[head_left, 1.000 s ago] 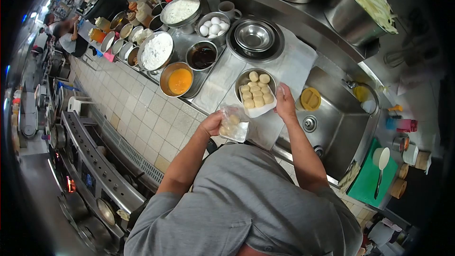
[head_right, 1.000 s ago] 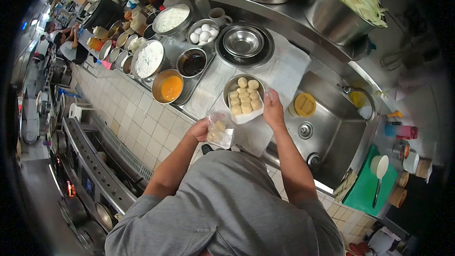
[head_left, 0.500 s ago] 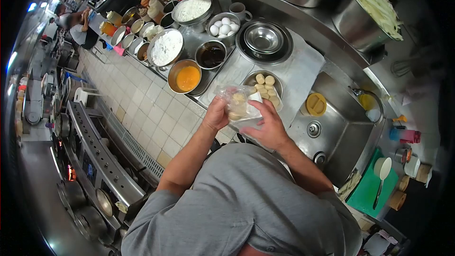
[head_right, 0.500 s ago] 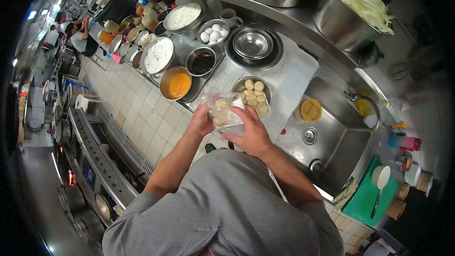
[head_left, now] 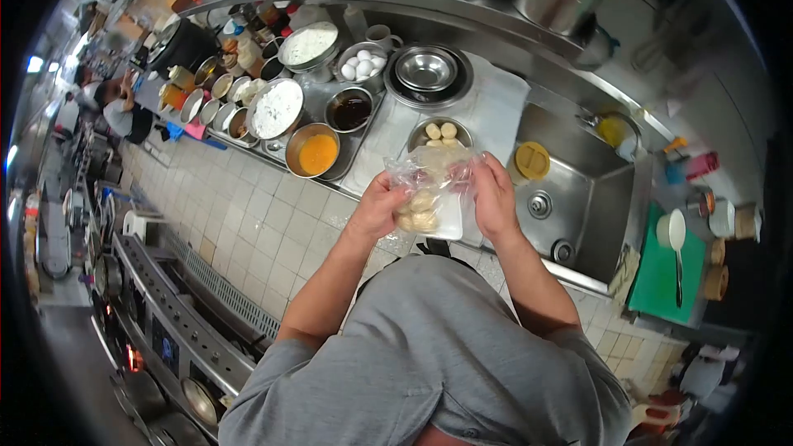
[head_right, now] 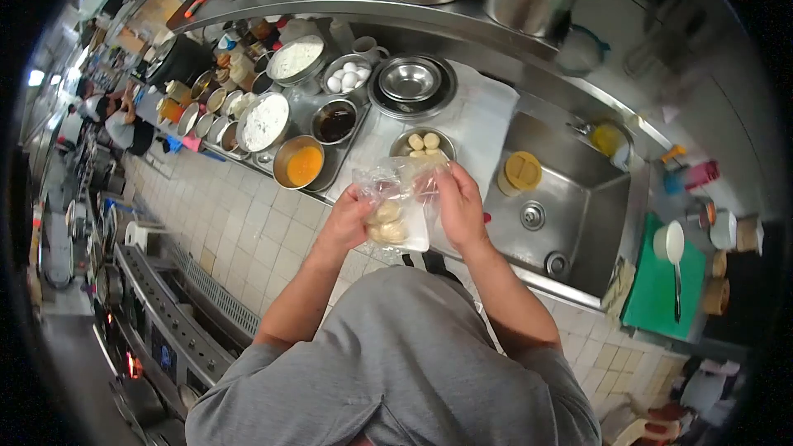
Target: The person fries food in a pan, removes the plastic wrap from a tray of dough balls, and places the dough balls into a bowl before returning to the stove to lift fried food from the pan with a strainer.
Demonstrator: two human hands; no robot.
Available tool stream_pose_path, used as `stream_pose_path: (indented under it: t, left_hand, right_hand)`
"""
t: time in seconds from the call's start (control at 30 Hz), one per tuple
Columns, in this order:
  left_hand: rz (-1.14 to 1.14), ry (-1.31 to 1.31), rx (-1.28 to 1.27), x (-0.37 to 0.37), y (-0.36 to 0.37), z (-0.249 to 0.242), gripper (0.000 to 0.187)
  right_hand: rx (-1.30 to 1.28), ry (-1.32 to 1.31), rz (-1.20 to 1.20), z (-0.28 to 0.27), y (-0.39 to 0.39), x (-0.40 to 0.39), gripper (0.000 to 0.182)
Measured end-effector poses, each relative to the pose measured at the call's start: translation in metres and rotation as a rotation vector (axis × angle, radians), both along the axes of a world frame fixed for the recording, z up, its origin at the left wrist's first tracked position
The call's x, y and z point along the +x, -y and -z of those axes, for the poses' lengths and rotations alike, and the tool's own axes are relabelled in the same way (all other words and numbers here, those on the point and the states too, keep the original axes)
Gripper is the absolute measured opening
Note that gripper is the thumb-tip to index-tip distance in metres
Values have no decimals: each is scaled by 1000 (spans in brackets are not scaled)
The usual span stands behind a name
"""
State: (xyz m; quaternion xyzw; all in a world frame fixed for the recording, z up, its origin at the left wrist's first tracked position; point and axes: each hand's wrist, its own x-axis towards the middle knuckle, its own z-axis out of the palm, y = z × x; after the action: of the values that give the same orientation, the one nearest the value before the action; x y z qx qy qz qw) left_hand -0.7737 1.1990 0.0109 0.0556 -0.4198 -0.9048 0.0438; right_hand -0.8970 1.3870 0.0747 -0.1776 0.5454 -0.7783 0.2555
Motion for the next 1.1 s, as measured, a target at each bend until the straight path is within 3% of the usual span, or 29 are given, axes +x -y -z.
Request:
stream_pose_path:
  t: [0.03, 0.13, 0.17, 0.2, 0.27, 0.3, 0.4, 0.43, 0.47, 0.53, 0.57, 0.63, 0.8, 1.0, 1.03, 1.07, 1.1]
  left_hand:
    - [51, 4, 4, 9, -5, -4, 44]
    - [61, -50, 98, 33, -21, -13, 39]
    - [77, -48, 106, 43, -25, -13, 39]
    - [65, -23, 109, 53, -30, -13, 34]
    - [66, 11, 123, 73, -38, -9, 29]
    - [66, 66, 110, 82, -43, -7, 26]
    - [77, 159, 97, 107, -68, -18, 23]
    - [78, 186, 83, 112, -76, -25, 22]
    - [97, 181, 77, 116, -86, -28, 22]
    - [170, 113, -267, 126, -109, -35, 21]
    - [244, 91, -381, 130, -116, -44, 20]
    - [299, 63, -377, 129, -136, -51, 22]
    - [383, -28, -399, 94, -196, -67, 27]
    - [569, 151, 57, 42, -299, -107, 16]
    - [636, 152, 124, 34, -318, -111, 30]
    - [662, 143, 114, 28, -341, -112, 30]
    - [592, 153, -40, 24, -364, -110, 36]
  right_hand:
    - [-59, 193, -17, -1, -4, 6, 10]
    - [30, 212, 124, 7, -19, 27, 9]
    - [78, 154, 192, 8, -27, 38, 25]
    - [87, 158, 208, 14, -36, 49, 25]
    - [328, -348, 326, 13, -48, 77, 44]
    - [444, -345, 334, 8, -66, 97, 62]
    - [492, -529, 523, -11, -92, 160, 69]
    - [496, -471, 384, 9, -109, 174, 66]
    - [496, -471, 405, 28, -123, 190, 66]
    - [266, 181, -93, 40, -142, 218, 61]
    - [267, 184, -69, 35, -149, 223, 61]
    - [133, 468, 108, 19, -161, 229, 58]
    - [-143, 461, 146, 28, -212, 223, 55]
    - [-344, 305, 239, 18, -311, 206, 67]
    - [-400, 273, 290, 13, -329, 204, 70]
    - [-410, 257, 311, 9, -348, 204, 70]
    - [-427, 256, 324, 5, -367, 204, 71]
